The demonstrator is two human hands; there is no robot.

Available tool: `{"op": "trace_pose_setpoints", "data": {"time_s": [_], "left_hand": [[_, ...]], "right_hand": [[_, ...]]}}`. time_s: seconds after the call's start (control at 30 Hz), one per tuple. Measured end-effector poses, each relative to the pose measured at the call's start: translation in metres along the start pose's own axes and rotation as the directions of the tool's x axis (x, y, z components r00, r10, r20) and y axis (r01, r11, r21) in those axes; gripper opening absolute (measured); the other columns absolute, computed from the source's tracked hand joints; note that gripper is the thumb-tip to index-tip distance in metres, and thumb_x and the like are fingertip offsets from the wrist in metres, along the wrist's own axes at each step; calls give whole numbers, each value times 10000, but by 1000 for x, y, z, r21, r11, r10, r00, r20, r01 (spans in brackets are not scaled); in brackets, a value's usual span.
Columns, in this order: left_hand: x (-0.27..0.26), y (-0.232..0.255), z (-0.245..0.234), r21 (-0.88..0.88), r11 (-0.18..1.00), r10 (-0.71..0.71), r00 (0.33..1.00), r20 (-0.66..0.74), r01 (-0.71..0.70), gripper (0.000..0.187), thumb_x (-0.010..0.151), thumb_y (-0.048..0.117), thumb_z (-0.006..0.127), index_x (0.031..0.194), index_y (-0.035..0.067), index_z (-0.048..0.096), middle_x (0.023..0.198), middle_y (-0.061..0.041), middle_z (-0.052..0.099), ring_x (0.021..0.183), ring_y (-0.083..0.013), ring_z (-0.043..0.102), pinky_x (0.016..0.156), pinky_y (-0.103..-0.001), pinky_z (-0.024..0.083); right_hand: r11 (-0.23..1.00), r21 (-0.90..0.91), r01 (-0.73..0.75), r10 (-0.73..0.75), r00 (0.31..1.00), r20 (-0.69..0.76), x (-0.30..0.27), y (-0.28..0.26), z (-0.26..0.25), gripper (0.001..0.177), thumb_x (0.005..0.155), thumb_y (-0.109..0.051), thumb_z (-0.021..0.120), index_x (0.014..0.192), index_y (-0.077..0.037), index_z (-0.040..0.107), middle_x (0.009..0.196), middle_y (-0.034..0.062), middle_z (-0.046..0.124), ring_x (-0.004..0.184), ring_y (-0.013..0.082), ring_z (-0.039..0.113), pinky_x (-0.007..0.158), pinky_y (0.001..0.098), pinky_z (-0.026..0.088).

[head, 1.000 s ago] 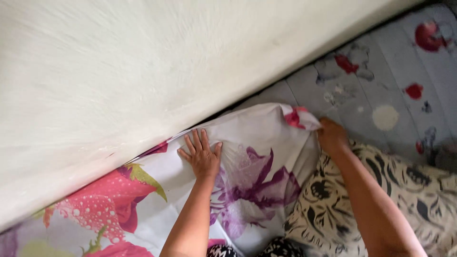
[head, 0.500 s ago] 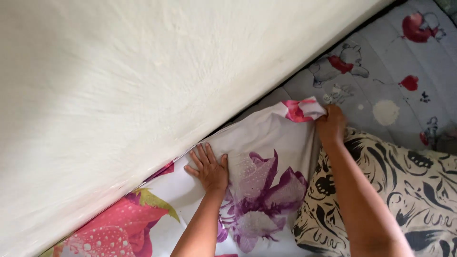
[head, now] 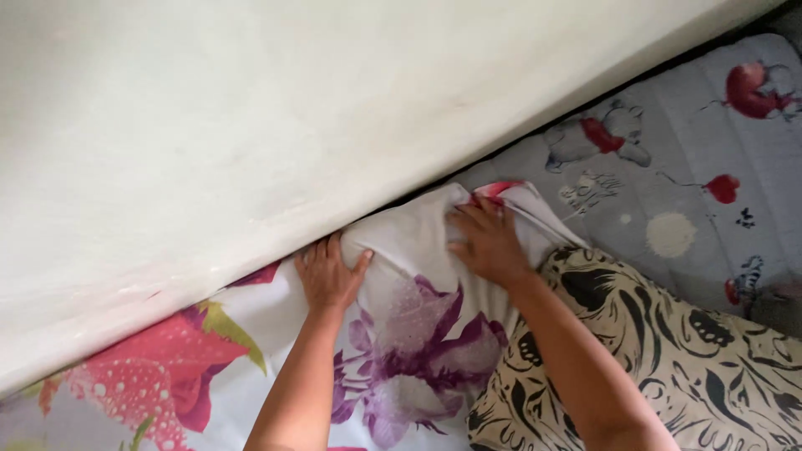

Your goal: The person spreads a floral-patterned sheet over a Winnie the Pooh-themed mattress, smoothing and tucking the edges along the sides. The person adjusts the sheet repeatedly to fit the mattress corners and sides.

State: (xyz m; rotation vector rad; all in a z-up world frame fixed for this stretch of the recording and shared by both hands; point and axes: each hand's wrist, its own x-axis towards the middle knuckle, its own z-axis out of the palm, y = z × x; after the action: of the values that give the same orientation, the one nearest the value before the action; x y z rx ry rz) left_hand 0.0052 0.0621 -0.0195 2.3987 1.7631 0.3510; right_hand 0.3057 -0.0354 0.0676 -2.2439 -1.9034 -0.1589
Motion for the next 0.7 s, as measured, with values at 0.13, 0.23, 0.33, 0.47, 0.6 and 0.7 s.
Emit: {"op": "trace_pose_setpoints", "data": {"time_s": [0.13,0.23,0.33,0.47,0.6,0.7], "left_hand": [[-12,11,-13,41,997,64,985,-160,-58,816,731,736,687,1293,145,652,1146,-130,658,1124,-324,639,1050,-638,381],[-24,56,-25,9,986,161,942,-293,-166,743,796,723,626,1241,129,667,1346,-192,592,1276,-387,562,1038,-704,332],[-31,123,-26,-3,940,332,918,-219,-341,797,770,789,570,1310,205,614,1530,-219,485,1445,-437,417,1052,-761,219],[5,206,-94,27,994,71,832,551,-103,975,814,695,662,1622,282,309,1720,-209,97,1571,-463,36,1076,-843,86],[16,210,-95,67,996,-4,739,673,-56,1049,823,747,617,1657,290,173,1729,-205,-19,1575,-446,-61,1065,-861,-46],[21,210,-79,46,995,40,781,623,-88,1092,788,771,645,1649,266,203,1715,-240,7,1556,-489,-22,999,-902,2]], "right_hand": [[992,96,84,-89,995,47,-6,14,48,600,983,-658,515,1420,-251,575,1584,54,481,1494,359,363,1093,660,304],[992,123,-20,-17,955,296,5,18,40,703,951,-710,492,1507,-279,495,1653,27,383,1512,361,323,1144,697,243],[892,452,-15,-102,967,234,18,52,42,645,865,-443,634,1478,-269,538,1522,8,496,1400,308,450,1128,590,353],[678,723,-135,174,984,20,9,150,3,291,905,-120,781,1186,-195,791,1149,-11,765,1106,206,717,1014,338,524],[920,-121,-373,392,865,314,-54,243,-25,248,1051,-451,542,1093,-392,779,1013,-30,774,916,276,757,776,423,593],[859,-179,-479,383,370,846,-52,227,-95,432,888,-256,586,1226,-82,792,1160,238,778,1114,428,724,926,516,579]]}}
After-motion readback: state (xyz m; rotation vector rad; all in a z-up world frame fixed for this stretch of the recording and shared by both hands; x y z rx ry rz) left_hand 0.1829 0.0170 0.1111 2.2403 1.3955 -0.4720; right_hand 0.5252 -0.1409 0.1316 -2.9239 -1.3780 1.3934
